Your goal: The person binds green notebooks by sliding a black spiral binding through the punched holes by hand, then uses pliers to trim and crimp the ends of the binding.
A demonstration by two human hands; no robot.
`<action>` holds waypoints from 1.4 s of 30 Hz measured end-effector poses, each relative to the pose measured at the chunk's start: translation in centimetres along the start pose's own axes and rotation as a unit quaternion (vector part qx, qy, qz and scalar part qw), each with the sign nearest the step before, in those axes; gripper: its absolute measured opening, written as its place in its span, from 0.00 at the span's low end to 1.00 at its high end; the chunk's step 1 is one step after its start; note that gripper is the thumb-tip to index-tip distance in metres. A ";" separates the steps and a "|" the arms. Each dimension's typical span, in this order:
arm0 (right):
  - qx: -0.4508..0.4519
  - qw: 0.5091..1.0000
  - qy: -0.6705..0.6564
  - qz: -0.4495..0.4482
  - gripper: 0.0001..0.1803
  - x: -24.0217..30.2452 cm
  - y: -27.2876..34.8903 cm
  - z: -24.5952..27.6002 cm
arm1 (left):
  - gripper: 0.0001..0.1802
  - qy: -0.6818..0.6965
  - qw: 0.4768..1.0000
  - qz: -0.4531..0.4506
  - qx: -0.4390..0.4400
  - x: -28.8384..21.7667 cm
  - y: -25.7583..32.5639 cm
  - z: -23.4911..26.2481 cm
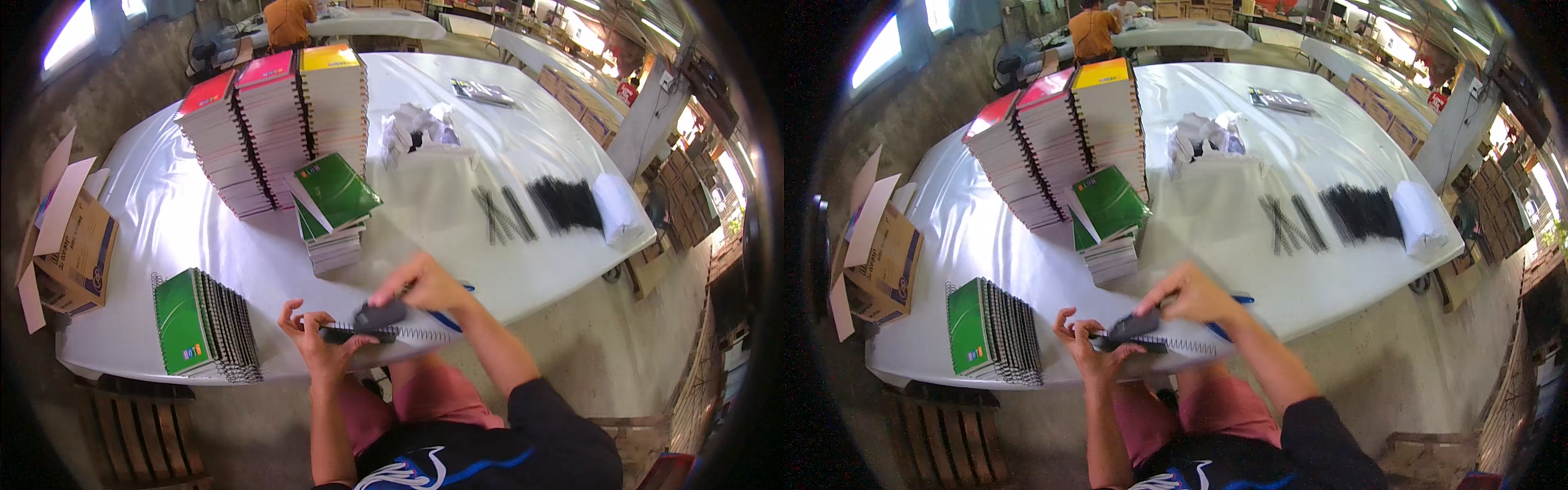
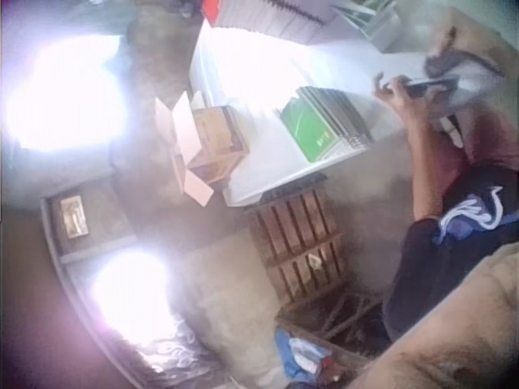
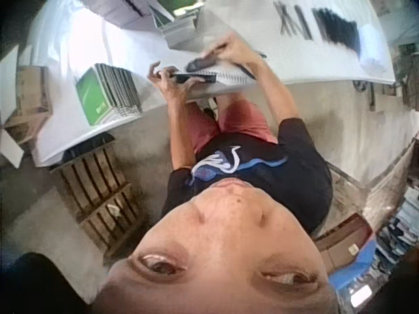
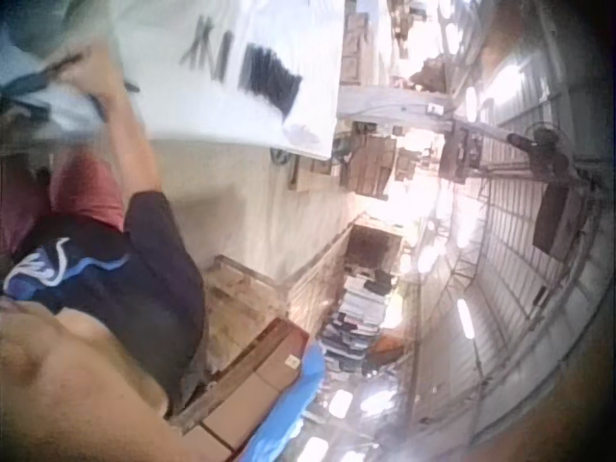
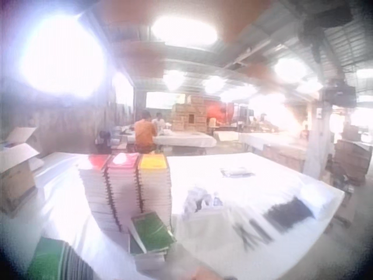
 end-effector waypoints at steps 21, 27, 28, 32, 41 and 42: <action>-0.179 0.971 -0.155 0.042 0.19 2.0 0.4 0.7 | 0.49 0.195 0.976 0.098 0.013 2.7 -0.2 -1.4; -0.256 0.936 0.224 0.089 0.19 6.8 3.3 -3.2 | 0.41 0.013 1.000 -0.013 0.008 -0.7 0.1 -0.7; -0.257 0.930 0.250 0.081 0.18 6.0 3.1 -4.2 | 0.39 0.024 0.999 0.001 0.027 -0.3 0.4 -1.0; -0.213 0.928 0.301 0.045 0.15 2.4 4.6 -7.6 | 0.37 0.027 0.999 -0.003 0.044 1.1 0.8 -1.7; -0.325 0.944 -0.048 0.022 0.13 6.7 8.3 -0.3 | 0.36 0.278 0.946 0.060 0.153 1.6 0.2 -1.0; -0.247 0.967 -0.048 0.045 0.12 6.5 6.4 -0.1 | 0.38 0.327 0.928 0.098 0.148 2.3 0.6 -1.5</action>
Point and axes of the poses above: each hand's wrist, its own y-axis away from the middle knuckle, its own z-axis out of the back of the hand, x = y × z, the point moved 8 cm from there along -y, towards the middle knuckle
